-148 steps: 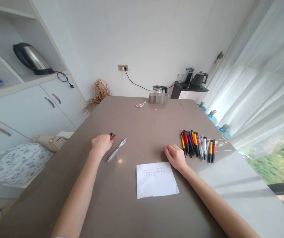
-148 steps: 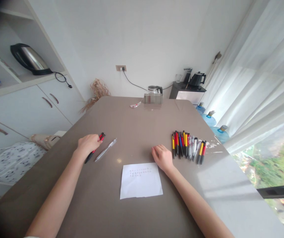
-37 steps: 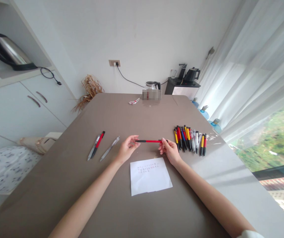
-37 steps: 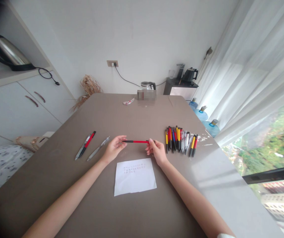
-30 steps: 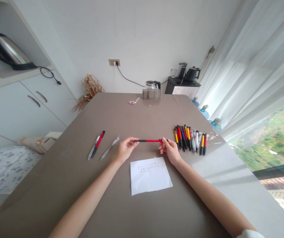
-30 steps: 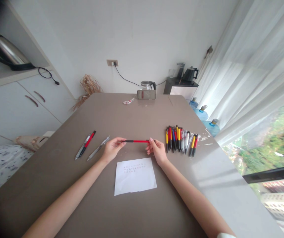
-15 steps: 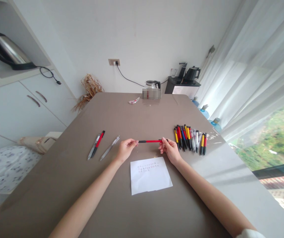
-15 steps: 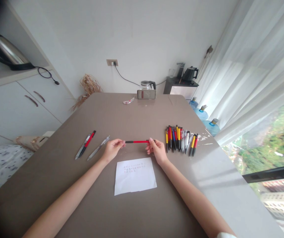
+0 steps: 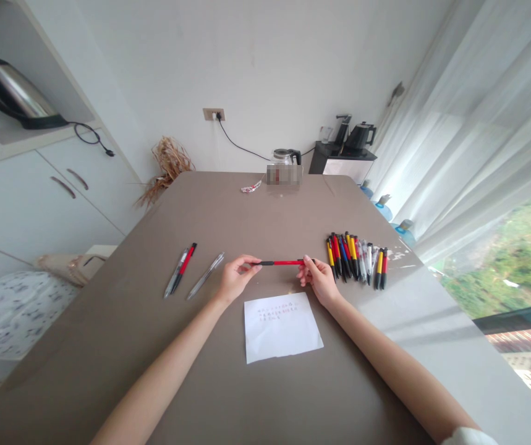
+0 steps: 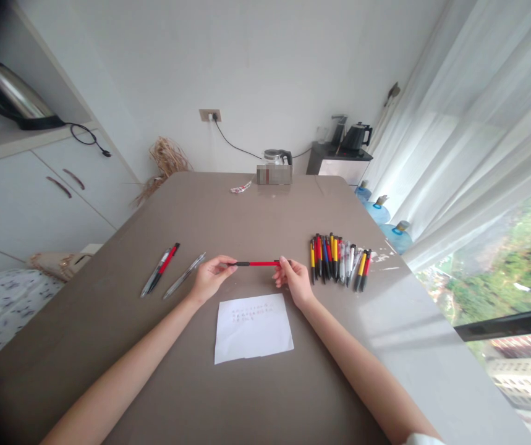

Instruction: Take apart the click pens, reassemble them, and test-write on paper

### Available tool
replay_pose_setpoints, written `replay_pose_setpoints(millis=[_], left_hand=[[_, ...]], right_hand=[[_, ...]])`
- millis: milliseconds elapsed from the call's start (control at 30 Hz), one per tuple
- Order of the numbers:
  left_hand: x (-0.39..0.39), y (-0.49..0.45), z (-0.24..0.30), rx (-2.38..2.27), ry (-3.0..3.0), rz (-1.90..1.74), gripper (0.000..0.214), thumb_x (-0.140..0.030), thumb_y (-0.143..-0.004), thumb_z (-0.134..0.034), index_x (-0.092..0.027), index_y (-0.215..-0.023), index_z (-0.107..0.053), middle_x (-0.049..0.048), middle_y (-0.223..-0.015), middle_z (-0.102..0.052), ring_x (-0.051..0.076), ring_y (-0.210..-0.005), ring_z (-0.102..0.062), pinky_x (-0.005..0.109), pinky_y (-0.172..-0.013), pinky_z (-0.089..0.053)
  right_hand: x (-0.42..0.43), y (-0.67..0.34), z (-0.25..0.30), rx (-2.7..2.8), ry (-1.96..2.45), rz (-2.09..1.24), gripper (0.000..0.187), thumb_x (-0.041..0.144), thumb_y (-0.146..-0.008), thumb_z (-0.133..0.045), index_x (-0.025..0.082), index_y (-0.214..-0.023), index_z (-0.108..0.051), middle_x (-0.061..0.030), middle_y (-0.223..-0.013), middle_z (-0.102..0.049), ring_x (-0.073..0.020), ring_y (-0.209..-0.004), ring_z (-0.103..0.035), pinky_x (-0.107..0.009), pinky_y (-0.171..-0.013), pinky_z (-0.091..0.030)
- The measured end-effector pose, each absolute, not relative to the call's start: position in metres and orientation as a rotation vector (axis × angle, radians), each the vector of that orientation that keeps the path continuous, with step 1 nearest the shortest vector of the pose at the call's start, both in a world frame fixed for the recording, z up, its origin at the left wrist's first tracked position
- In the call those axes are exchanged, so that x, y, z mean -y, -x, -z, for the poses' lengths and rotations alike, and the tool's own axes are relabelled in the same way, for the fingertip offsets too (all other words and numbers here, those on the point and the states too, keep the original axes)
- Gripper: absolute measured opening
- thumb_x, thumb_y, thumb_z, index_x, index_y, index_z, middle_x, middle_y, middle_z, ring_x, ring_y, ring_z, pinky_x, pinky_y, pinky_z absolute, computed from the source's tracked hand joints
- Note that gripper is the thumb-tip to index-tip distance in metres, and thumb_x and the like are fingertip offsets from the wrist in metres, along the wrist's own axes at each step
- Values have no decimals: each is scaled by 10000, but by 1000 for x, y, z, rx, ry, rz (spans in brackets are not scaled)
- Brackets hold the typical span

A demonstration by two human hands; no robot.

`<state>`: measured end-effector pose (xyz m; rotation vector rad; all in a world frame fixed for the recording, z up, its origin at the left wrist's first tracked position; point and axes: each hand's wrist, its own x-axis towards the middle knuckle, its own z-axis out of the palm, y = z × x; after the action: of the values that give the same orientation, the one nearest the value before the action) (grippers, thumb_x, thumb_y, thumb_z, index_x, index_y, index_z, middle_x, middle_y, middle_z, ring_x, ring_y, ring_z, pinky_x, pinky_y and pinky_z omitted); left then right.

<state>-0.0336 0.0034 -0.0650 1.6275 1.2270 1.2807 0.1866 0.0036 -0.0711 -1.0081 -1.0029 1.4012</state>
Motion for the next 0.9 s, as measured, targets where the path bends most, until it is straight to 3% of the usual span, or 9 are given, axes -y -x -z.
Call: replay_pose_setpoints(millis=[167,400,600,900], left_hand=[[-4,35,67,-1273,-1583,-1204,236,-359,-687,-571,-182,-836,-618,25,-786,-625,116,-619,-550,248,-579,-447],[-4,37,67,-1267,-1588,-1165,226,-371,-715,-535,-162,-753,-614,33,-746,-635,140,-687,-567,263,-628,-446],[-2,32,61,-1188,-1564,-1239,401,-317,-677,-594,-200,-1055,-523,77,-1041,-577,173,-918,-545,264,-689,-457],[-2,33,63,-1298,-1665,-1269,220,-341,-670,-593,-179,-817,-610,43,-873,-608,132,-719,-564,252,-630,-461]], right_hand=[[-4,-187,71,995,1018,-1404,312,451,-707,-543,148,-633,-549,-15,-516,-583,-76,-380,-473,-208,-387,-400],[-4,-187,72,1003,1015,-1407,313,449,-711,-539,145,-637,-549,-16,-518,-582,-76,-384,-474,-207,-390,-399],[-4,-187,71,998,1002,-1409,312,445,-717,-534,143,-640,-553,-16,-520,-582,-73,-383,-472,-204,-392,-397],[-4,-187,71,990,1001,-1412,310,447,-715,-535,148,-635,-550,-15,-515,-580,-77,-378,-468,-208,-382,-388]])
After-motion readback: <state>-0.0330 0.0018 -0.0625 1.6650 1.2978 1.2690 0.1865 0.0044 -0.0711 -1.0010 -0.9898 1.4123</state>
